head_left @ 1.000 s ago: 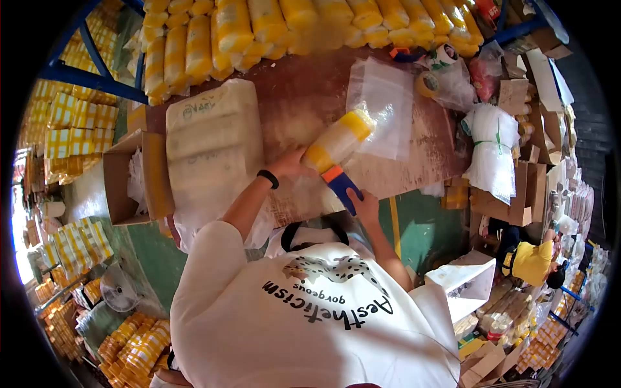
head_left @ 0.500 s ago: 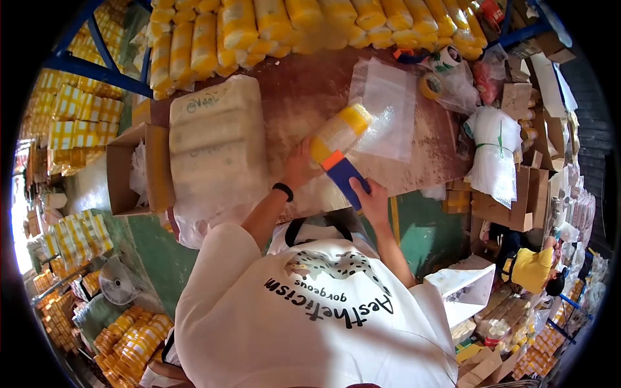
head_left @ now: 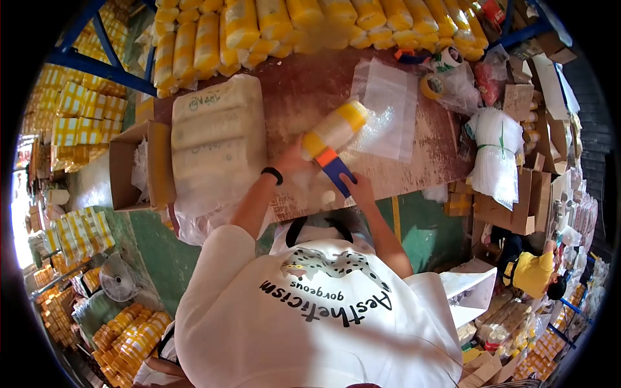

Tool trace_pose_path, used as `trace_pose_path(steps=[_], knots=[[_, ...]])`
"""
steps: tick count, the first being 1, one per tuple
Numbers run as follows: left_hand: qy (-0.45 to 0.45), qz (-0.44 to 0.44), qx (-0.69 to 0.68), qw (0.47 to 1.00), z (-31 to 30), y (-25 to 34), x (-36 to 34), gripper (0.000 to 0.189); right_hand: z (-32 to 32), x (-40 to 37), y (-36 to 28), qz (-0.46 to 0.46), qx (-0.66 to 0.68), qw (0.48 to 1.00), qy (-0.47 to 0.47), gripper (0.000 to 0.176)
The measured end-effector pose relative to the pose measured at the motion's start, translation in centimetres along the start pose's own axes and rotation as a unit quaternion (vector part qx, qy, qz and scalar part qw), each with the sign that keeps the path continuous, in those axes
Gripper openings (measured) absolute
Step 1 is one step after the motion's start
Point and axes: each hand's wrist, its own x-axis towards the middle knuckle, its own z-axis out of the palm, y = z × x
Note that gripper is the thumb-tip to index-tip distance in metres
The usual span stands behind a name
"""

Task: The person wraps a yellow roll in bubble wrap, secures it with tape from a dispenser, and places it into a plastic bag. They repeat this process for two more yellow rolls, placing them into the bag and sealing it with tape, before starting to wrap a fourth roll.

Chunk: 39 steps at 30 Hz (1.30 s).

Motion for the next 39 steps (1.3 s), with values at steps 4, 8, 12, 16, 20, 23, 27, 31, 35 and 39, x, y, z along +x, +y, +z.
trace_pose_path(steps=[4,8,12,16,20,23,27,31,35,39], knots=[[0.006,0.069,0.149,0.986,-2.3,0.5,1.1,0.112,0.1,1.9,-2.6,-0.025,-0.09,0.996,-0.001,0.051],[0.086,0.083,0.23,0.966,-1.4,3.0,-0.8,0.115,0.4,2.8,-6.9,-0.004,-0.118,0.993,0.006,0.053],[0.089,0.016,0.2,0.976,-0.9,1.7,0.6,0.113,0.7,1.4,-5.9,-0.041,-0.093,0.994,0.029,0.054],[0.062,0.016,0.2,0.978,-1.6,0.4,1.5,0.109,-1.4,-2.5,-3.7,0.025,-0.096,0.995,0.017,0.054],[0.048,0.003,0.227,0.973,-1.3,0.7,1.2,0.106,0.7,-1.1,-3.6,0.06,-0.224,0.973,0.004,0.051],[0.061,0.01,0.227,0.972,-1.6,1.7,0.9,0.104,2.2,3.1,-6.3,0.065,-0.235,0.97,0.01,0.048],[0.012,-0.038,0.257,0.966,-1.3,3.1,0.2,0.109,2.1,7.3,-8.6,0.084,-0.229,0.97,0.0,0.039],[0.056,-0.006,0.314,0.948,0.1,2.1,0.4,0.111,3.0,7.7,-9.6,0.107,-0.245,0.964,-0.012,0.035],[0.006,-0.018,0.154,0.988,-2.2,1.3,2.2,0.11,4.3,7.2,-9.4,0.084,-0.279,0.956,0.015,0.038],[-0.05,-0.059,0.103,0.992,-4.3,3.2,2.1,0.106,1.1,4.7,-9.3,0.052,-0.286,0.957,0.02,0.038]])
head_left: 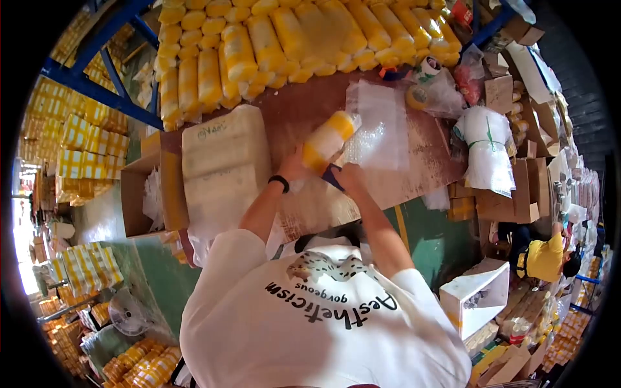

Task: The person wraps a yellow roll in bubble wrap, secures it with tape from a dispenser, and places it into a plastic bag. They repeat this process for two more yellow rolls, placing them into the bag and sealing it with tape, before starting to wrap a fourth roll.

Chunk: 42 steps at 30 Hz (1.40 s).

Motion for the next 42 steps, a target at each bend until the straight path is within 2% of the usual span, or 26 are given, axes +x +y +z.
trace_pose_path(steps=[2,4,6,8,9,11,12,14,17,20,21,24,27,30,32,33,34,35,37,40,42], knots=[[0.005,0.012,0.036,0.999,0.3,-0.1,-0.4,0.108,-1.7,-2.7,3.1,-0.052,0.011,0.997,0.049,0.049],[-0.009,-0.001,0.054,0.999,0.8,-0.9,0.1,0.111,-3.7,-6.0,6.6,-0.02,0.155,0.984,0.08,0.054],[-0.006,-0.002,0.081,0.997,1.3,-1.2,0.3,0.111,-5.7,-9.3,8.7,0.05,0.17,0.978,0.111,0.053],[0.016,0.007,0.114,0.993,2.2,-1.0,-0.1,0.108,-5.1,-10.4,12.3,0.068,0.191,0.969,0.143,0.054],[0.093,0.038,0.188,0.977,3.0,-0.5,-0.4,0.105,-4.5,-10.8,13.6,0.077,0.202,0.963,0.16,0.055],[0.246,0.1,0.323,0.908,5.3,1.2,-0.7,0.099,-2.9,-11.2,15.1,0.094,0.281,0.938,0.178,0.054],[0.256,0.068,0.355,0.896,6.4,1.6,-0.3,0.097,-2.7,-11.1,15.7,0.098,0.319,0.924,0.186,0.054],[0.28,-0.001,0.418,0.864,8.9,1.4,1.2,0.094,-3.5,-10.5,15.5,0.097,0.29,0.935,0.179,0.055],[0.207,-0.032,0.307,0.928,8.5,0.3,2.9,0.094,-5.4,-8.6,15.2,0.08,0.337,0.925,0.153,0.052],[0.147,-0.013,0.213,0.966,2.8,5.3,-0.4,0.087,-5.5,-5.4,17.5,0.043,0.486,0.865,0.116,0.048],[0.098,-0.032,0.158,0.982,2.4,4.4,0.1,0.095,-6.8,-5.0,17.7,0.007,0.508,0.856,0.099,0.042],[0.104,-0.009,0.204,0.973,4.1,2.1,0.2,0.105,-10.2,-4.1,17.7,-0.042,0.556,0.827,0.071,0.038],[0.021,0.028,0.153,0.988,4.6,1.4,-1.2,0.107,-8.0,0.9,22.8,-0.063,0.562,0.824,0.05,0.032],[-0.08,-0.067,0.29,0.951,3.3,6.1,-2.2,0.097,-10.5,2.3,24.4,-0.198,0.402,0.881,0.154,0.025],[0.084,0.075,0.295,0.949,5.0,5.5,0.5,0.084,-12.6,2.5,25.1,-0.293,0.344,0.876,0.168,0.023],[0.167,0.144,0.295,0.93,5.5,5.5,1.7,0.077,-13.8,2.7,25.2,-0.34,0.314,0.869,0.175,0.023],[0.149,0.166,0.09,0.971,4.2,10.7,0.7,0.068,-14.8,2.7,25.2,-0.368,0.304,0.861,0.174,0.023],[0.125,0.179,-0.12,0.969,2.3,17.8,-1.1,0.058,-15.6,2.5,25.1,-0.396,0.294,0.853,0.171,0.024],[0.071,0.22,-0.233,0.945,2.0,23.4,-2.9,0.05,-17.4,2.0,24.6,-0.445,0.246,0.844,0.172,0.027],[0.112,0.305,-0.139,0.935,2.1,27.8,-3.5,0.045,-19.4,2.0,23.6,-0.523,0.208,0.81,0.167,0.027],[0.023,0.235,-0.297,0.925,2.7,28.3,-3.5,0.038,-20.2,1.9,23.3,-0.541,0.194,0.803,0.155,0.028]])
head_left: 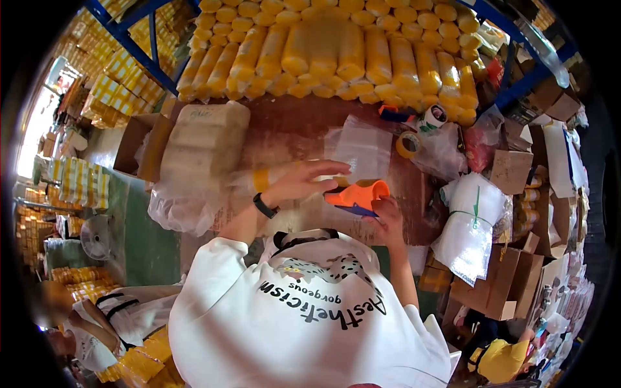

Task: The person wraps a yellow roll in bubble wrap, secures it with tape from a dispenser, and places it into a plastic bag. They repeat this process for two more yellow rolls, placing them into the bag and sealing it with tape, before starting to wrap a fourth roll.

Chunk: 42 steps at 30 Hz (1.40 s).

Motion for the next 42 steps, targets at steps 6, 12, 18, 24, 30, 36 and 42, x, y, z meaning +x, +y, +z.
trace_pose_path(steps=[6,12,18,24,30,36,42], knots=[[0.066,-0.078,-0.066,0.993,-0.4,-5.4,-3.9,0.029,1.6,-0.2,-1.0,0.036,0.047,0.993,-0.098,0.027],[0.388,-0.166,0.37,0.828,-2.5,-11.2,-11.2,0.065,5.7,-2.3,0.8,0.159,-0.015,0.982,-0.102,0.027],[0.237,-0.214,0.602,0.732,-11.0,-22.0,-16.7,0.071,9.7,-5.6,8.7,0.276,-0.233,0.931,-0.045,0.03],[0.219,-0.255,0.46,0.822,-13.6,-28.2,-18.2,0.06,14.9,1.4,5.1,0.255,-0.219,0.934,-0.119,0.07],[0.3,-0.158,0.318,0.886,-13.5,-25.9,-18.6,0.03,28.1,9.6,-2.7,-0.053,-0.204,0.931,-0.298,0.093],[0.326,0.053,0.339,0.881,-13.7,-11.9,-14.4,0.021,24.7,14.6,-4.2,0.066,0.023,0.951,-0.302,0.101],[0.245,0.083,0.412,0.873,-10.1,-6.1,-6.8,0.013,21.6,9.3,-2.8,0.262,0.316,0.894,-0.18,0.092]])
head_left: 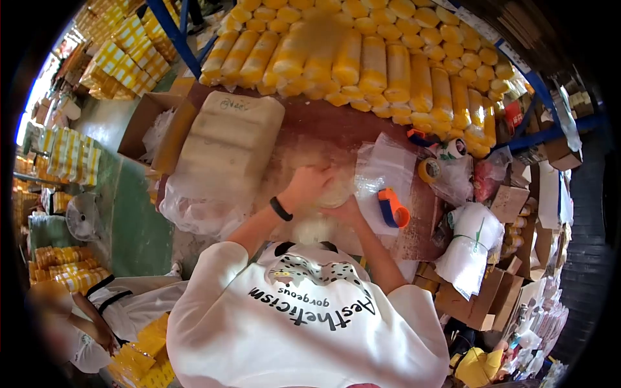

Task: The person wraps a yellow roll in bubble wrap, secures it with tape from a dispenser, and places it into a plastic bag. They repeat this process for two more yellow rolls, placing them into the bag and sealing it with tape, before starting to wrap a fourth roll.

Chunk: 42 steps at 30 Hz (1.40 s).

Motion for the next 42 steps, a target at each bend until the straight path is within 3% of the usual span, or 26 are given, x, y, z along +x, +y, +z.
trace_pose_path(steps=[2,3,5,6,9,11,14,18,21,24,26,28,30,32,34,37,40,42], knots=[[-0.031,-0.036,0.036,0.998,2.4,-0.1,-0.2,0.015,0.4,-1.0,0.3,-0.104,-0.133,0.981,0.1,0.087],[-0.038,-0.051,-0.013,0.998,2.0,0.2,0.0,0.017,0.5,-1.3,0.5,-0.154,-0.196,0.957,0.147,0.084],[-0.056,-0.089,-0.108,0.988,0.2,0.5,-0.4,0.02,0.7,-2.5,-1.2,-0.063,-0.131,0.974,0.176,0.07],[-0.039,-0.028,-0.095,0.994,-0.2,0.4,-0.9,0.021,0.8,-3.0,-2.3,-0.019,-0.096,0.977,0.188,0.062],[-0.017,0.084,-0.058,0.995,-0.8,-0.4,-2.6,0.023,0.8,-2.6,-4.6,-0.046,0.005,0.977,0.207,0.038],[-0.043,0.059,-0.041,0.996,-0.1,-1.8,-4.0,0.023,0.3,-2.0,-4.8,-0.074,-0.058,0.979,0.182,0.026],[-0.028,-0.167,-0.161,0.972,0.3,-1.1,-3.9,0.022,0.6,-1.3,-5.9,-0.15,-0.175,0.958,0.172,0.017],[0.047,-0.03,-0.12,0.991,0.9,-0.8,-3.7,0.025,1.5,-1.2,-6.5,-0.254,-0.297,0.903,0.177,0.014],[0.051,0.085,-0.029,0.995,1.5,-2.7,-4.8,0.027,1.0,-2.2,-7.5,-0.121,-0.155,0.974,0.113,0.018],[0.059,0.124,0.018,0.99,1.3,-2.3,-5.6,0.028,-1.7,-4.3,-5.3,-0.112,-0.121,0.969,0.182,0.022],[0.074,0.142,0.082,0.984,-0.2,-0.5,-5.5,0.025,-6.4,-6.4,0.8,-0.06,-0.386,0.871,0.299,0.031],[0.101,0.152,0.112,0.977,0.4,-0.4,-6.1,0.022,-9.8,-8.4,5.7,0.125,-0.55,0.753,0.339,0.04],[0.103,0.151,0.121,0.976,0.9,-0.2,-6.3,0.02,-10.7,-10.1,11.7,0.202,-0.601,0.695,0.341,0.048],[0.086,0.149,0.125,0.977,1.2,0.0,-6.6,0.017,-11.4,-10.6,13.6,0.237,-0.591,0.693,0.338,0.051],[0.073,0.143,0.136,0.977,1.1,0.4,-6.9,0.016,-11.6,-10.5,13.8,0.234,-0.523,0.751,0.327,0.048],[0.059,0.131,0.161,0.976,0.1,0.6,-7.2,0.018,-11.9,-10.4,11.6,0.156,-0.325,0.868,0.341,0.037],[0.035,0.128,0.165,0.977,-0.7,0.8,-7.4,0.025,-10.9,-10.4,3.2,0.04,-0.134,0.964,0.226,0.029],[0.021,0.134,0.161,0.977,-0.7,1.1,-7.4,0.033,-8.7,-9.6,0.1,0.014,0.109,0.979,0.171,0.028]])
